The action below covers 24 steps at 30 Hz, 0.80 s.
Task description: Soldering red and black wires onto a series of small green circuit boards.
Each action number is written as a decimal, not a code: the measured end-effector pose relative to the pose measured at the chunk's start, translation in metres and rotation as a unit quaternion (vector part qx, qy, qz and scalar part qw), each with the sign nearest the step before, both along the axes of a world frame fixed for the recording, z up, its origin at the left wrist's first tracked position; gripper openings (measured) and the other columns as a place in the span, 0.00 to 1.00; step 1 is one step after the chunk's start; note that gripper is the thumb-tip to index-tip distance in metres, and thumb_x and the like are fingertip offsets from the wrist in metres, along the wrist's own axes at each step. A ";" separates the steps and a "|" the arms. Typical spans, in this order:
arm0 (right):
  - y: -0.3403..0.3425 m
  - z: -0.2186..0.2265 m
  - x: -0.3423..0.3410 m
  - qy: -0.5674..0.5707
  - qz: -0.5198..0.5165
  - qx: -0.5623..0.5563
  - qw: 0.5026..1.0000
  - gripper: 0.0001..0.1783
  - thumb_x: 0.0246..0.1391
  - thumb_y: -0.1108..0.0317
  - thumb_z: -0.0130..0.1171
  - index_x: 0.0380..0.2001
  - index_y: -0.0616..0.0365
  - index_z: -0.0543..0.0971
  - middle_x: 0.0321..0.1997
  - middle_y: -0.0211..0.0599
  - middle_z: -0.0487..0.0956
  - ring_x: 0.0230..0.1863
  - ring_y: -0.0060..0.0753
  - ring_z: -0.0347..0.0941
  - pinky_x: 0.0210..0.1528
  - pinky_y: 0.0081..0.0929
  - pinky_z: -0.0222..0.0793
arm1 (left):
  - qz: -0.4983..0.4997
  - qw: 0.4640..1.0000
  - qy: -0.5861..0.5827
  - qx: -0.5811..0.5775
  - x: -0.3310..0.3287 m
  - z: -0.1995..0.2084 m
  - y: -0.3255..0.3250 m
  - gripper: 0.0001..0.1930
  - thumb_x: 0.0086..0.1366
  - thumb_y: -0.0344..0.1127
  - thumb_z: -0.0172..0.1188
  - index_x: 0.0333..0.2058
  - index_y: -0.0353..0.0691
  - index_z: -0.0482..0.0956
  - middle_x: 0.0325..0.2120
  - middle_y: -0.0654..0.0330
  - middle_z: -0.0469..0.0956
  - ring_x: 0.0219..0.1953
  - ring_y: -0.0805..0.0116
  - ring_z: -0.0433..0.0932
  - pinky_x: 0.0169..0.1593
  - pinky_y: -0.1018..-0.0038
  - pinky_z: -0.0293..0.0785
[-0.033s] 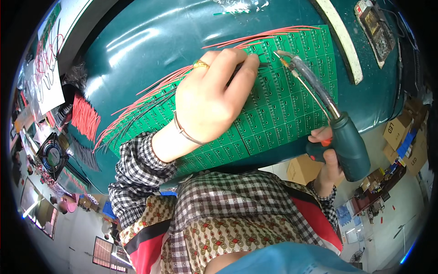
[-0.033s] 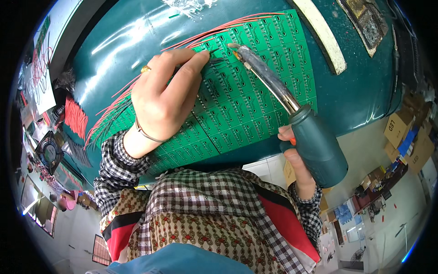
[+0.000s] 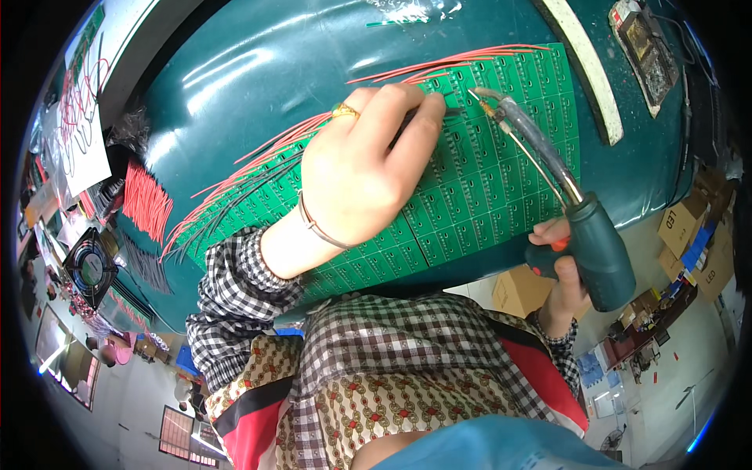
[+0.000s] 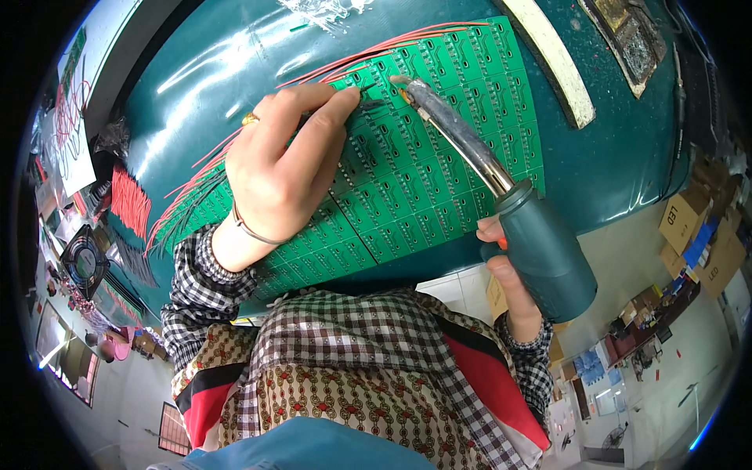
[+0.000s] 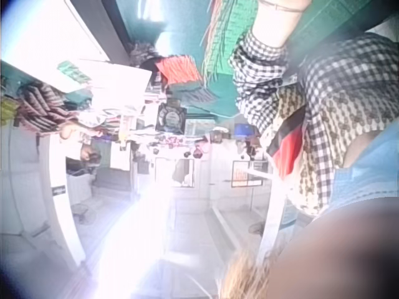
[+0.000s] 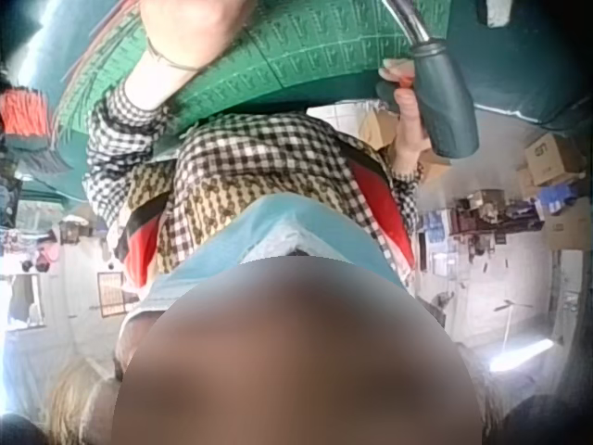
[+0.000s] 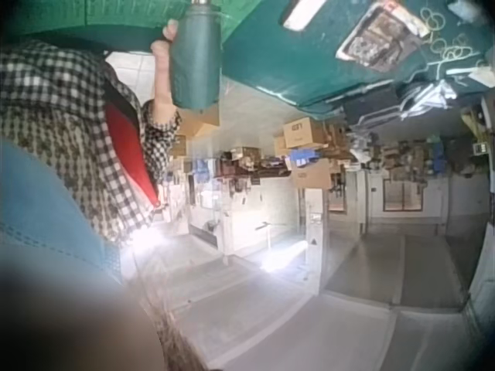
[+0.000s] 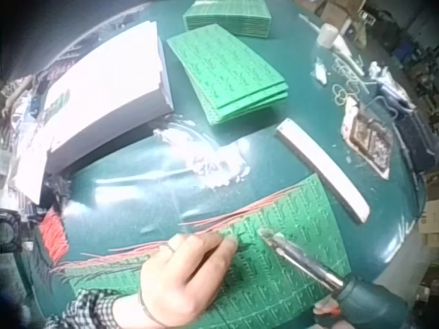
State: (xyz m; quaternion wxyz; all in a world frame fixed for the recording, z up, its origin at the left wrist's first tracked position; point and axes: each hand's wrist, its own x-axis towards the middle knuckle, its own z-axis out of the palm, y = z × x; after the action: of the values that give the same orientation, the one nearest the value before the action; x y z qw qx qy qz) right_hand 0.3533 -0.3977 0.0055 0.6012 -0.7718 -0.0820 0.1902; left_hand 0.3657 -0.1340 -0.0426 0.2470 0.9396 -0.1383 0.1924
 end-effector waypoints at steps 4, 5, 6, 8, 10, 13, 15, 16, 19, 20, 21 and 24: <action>0.002 0.000 -0.003 0.019 -0.018 0.007 1.000 0.28 0.51 0.59 0.57 0.43 0.77 0.67 0.31 0.47 0.72 0.34 0.40 0.71 0.35 0.32 0.73 | -0.001 1.000 -0.002 -0.004 0.001 -0.002 0.000 0.15 0.42 0.21 0.61 0.34 0.37 0.78 0.29 0.60 0.74 0.26 0.67 0.73 0.27 0.75 0.71; 0.003 0.000 -0.002 0.024 -0.021 0.005 0.999 0.28 0.50 0.59 0.57 0.43 0.77 0.67 0.31 0.46 0.72 0.34 0.39 0.71 0.35 0.31 0.73 | 0.000 1.000 -0.002 -0.005 0.001 -0.003 0.000 0.15 0.42 0.21 0.61 0.34 0.37 0.78 0.29 0.60 0.74 0.26 0.67 0.73 0.27 0.75 0.71; 0.003 0.000 -0.002 0.024 -0.021 0.005 0.999 0.28 0.50 0.59 0.57 0.43 0.77 0.67 0.31 0.46 0.72 0.34 0.39 0.71 0.35 0.31 0.73 | -0.011 1.000 -0.010 0.003 0.001 -0.004 0.001 0.15 0.42 0.23 0.59 0.34 0.34 0.77 0.30 0.59 0.72 0.26 0.66 0.72 0.27 0.76 0.70; 0.003 -0.002 -0.003 0.033 -0.019 0.007 0.999 0.27 0.50 0.58 0.58 0.40 0.75 0.68 0.30 0.45 0.72 0.34 0.38 0.71 0.35 0.30 0.72 | -0.021 1.000 -0.017 0.011 0.001 -0.005 0.002 0.16 0.42 0.26 0.57 0.34 0.31 0.76 0.30 0.57 0.71 0.27 0.65 0.71 0.27 0.77 0.70; 0.005 -0.001 -0.002 0.037 -0.023 0.001 0.999 0.25 0.50 0.58 0.58 0.39 0.74 0.69 0.30 0.45 0.72 0.34 0.37 0.71 0.35 0.30 0.72 | -0.022 1.000 -0.016 0.015 0.001 -0.004 0.002 0.16 0.42 0.26 0.57 0.35 0.31 0.76 0.30 0.57 0.71 0.27 0.65 0.71 0.28 0.76 0.70; 0.010 0.000 -0.002 0.044 -0.033 -0.005 0.998 0.24 0.49 0.57 0.58 0.36 0.72 0.70 0.30 0.44 0.72 0.34 0.36 0.71 0.36 0.29 0.71 | 0.004 1.000 -0.001 0.003 0.001 -0.002 0.001 0.16 0.41 0.21 0.61 0.33 0.37 0.79 0.29 0.61 0.74 0.27 0.67 0.73 0.28 0.76 0.71; 0.011 0.000 -0.001 0.046 -0.038 -0.004 0.998 0.23 0.49 0.57 0.58 0.35 0.71 0.71 0.30 0.43 0.72 0.33 0.36 0.71 0.36 0.29 0.70 | -0.009 1.000 -0.005 0.008 0.001 -0.003 0.002 0.16 0.41 0.23 0.59 0.34 0.34 0.77 0.30 0.58 0.72 0.27 0.66 0.72 0.28 0.76 0.71; 0.010 -0.001 -0.001 0.042 -0.038 -0.009 0.998 0.22 0.49 0.57 0.58 0.34 0.70 0.71 0.30 0.43 0.72 0.33 0.36 0.71 0.36 0.29 0.70 | -0.021 1.000 -0.008 0.013 0.001 -0.004 0.003 0.17 0.41 0.26 0.56 0.34 0.32 0.76 0.31 0.56 0.71 0.28 0.65 0.71 0.29 0.76 0.71; 0.009 -0.002 0.000 0.033 -0.026 -0.019 0.999 0.22 0.49 0.57 0.58 0.34 0.70 0.71 0.29 0.43 0.72 0.33 0.36 0.71 0.35 0.29 0.69 | -0.023 1.000 -0.006 0.016 0.001 -0.004 0.002 0.17 0.41 0.26 0.56 0.34 0.32 0.76 0.31 0.56 0.71 0.28 0.64 0.71 0.29 0.76 0.71; 0.008 -0.001 0.001 0.026 -0.014 -0.025 0.999 0.22 0.49 0.57 0.58 0.33 0.70 0.71 0.29 0.43 0.72 0.32 0.36 0.71 0.35 0.29 0.69 | -0.023 1.000 -0.007 0.014 0.001 -0.004 0.002 0.17 0.41 0.26 0.56 0.34 0.32 0.76 0.31 0.56 0.71 0.28 0.64 0.71 0.29 0.76 0.71; 0.008 0.000 0.000 0.026 -0.014 -0.027 0.999 0.22 0.49 0.57 0.58 0.33 0.70 0.71 0.29 0.43 0.72 0.32 0.36 0.71 0.35 0.29 0.69 | -0.023 1.000 -0.005 0.014 0.001 -0.003 0.002 0.17 0.41 0.26 0.56 0.34 0.32 0.76 0.31 0.56 0.71 0.28 0.64 0.71 0.29 0.76 0.71; 0.007 -0.002 -0.004 0.044 -0.043 -0.015 0.998 0.24 0.49 0.56 0.58 0.34 0.71 0.71 0.29 0.43 0.72 0.32 0.36 0.71 0.35 0.29 0.70 | -0.022 1.000 0.001 0.016 -0.001 -0.001 0.002 0.17 0.41 0.26 0.56 0.35 0.31 0.76 0.31 0.56 0.71 0.28 0.64 0.71 0.29 0.76 0.71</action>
State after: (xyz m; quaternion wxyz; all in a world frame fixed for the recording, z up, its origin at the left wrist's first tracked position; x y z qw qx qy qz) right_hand 0.3489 -0.3910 0.0039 0.6003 -0.7745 -0.0193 0.1986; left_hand 0.3651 -0.1315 -0.0439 0.2360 0.9404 -0.1615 0.1840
